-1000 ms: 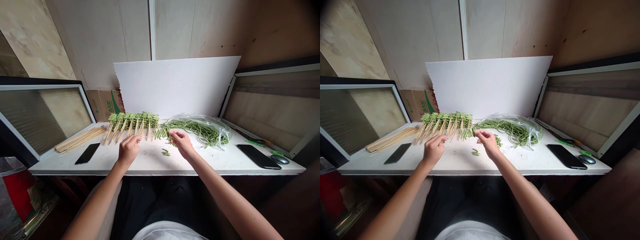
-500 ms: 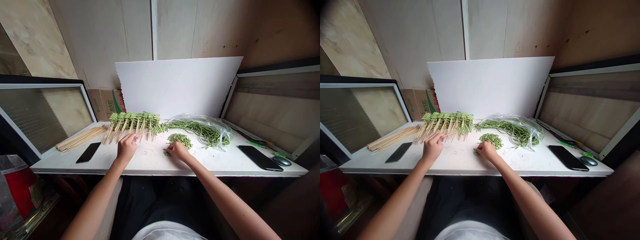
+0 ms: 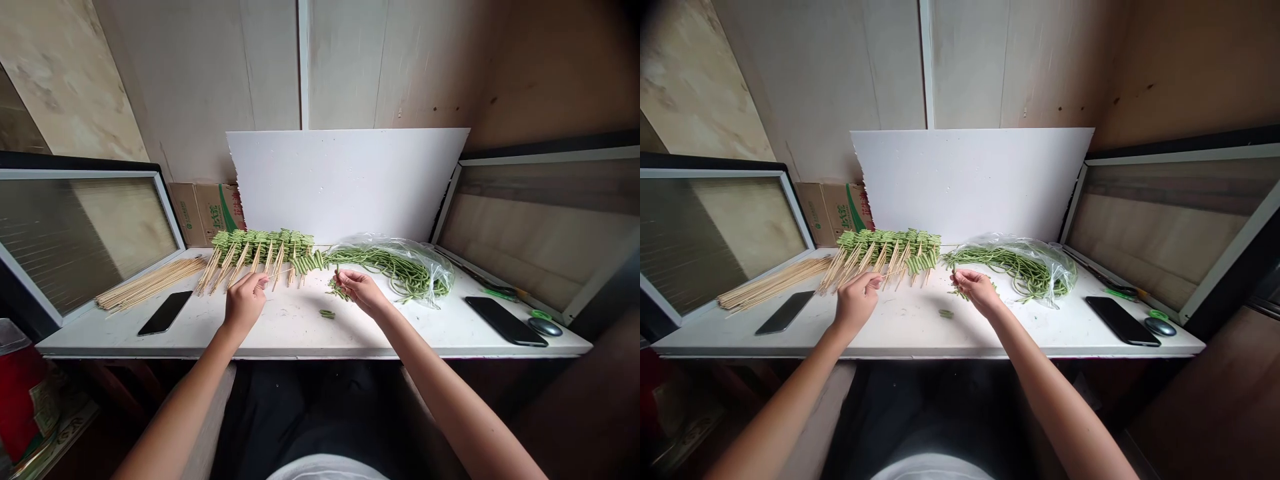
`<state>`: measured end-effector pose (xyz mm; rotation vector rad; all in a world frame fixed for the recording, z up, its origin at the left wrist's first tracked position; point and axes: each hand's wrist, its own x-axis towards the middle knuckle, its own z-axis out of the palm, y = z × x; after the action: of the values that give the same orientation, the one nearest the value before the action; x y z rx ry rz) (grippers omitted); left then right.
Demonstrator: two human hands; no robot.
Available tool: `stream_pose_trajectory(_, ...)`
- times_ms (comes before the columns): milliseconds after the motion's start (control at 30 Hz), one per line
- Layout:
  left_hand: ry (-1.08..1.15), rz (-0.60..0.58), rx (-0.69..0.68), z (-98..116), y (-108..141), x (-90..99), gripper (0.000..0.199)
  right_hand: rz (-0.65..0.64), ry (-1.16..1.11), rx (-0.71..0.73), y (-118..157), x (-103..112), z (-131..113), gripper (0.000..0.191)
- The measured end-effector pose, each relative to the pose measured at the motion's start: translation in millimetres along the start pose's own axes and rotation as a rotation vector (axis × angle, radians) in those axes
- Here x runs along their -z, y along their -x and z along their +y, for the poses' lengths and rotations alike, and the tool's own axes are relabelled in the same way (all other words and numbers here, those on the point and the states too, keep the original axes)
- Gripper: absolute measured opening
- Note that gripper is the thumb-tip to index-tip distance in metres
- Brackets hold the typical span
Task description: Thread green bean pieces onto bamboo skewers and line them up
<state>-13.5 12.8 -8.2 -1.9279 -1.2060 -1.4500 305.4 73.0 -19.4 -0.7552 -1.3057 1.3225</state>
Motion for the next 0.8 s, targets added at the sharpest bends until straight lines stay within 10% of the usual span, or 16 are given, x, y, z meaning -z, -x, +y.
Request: stream_pose_trajectory(800, 0.042, -0.047, -0.052, 16.0, 2.1, -3.5, 0.038, 0.013, -0.262, -0.014, 17.4, -28.2, -31.8, 0.033)
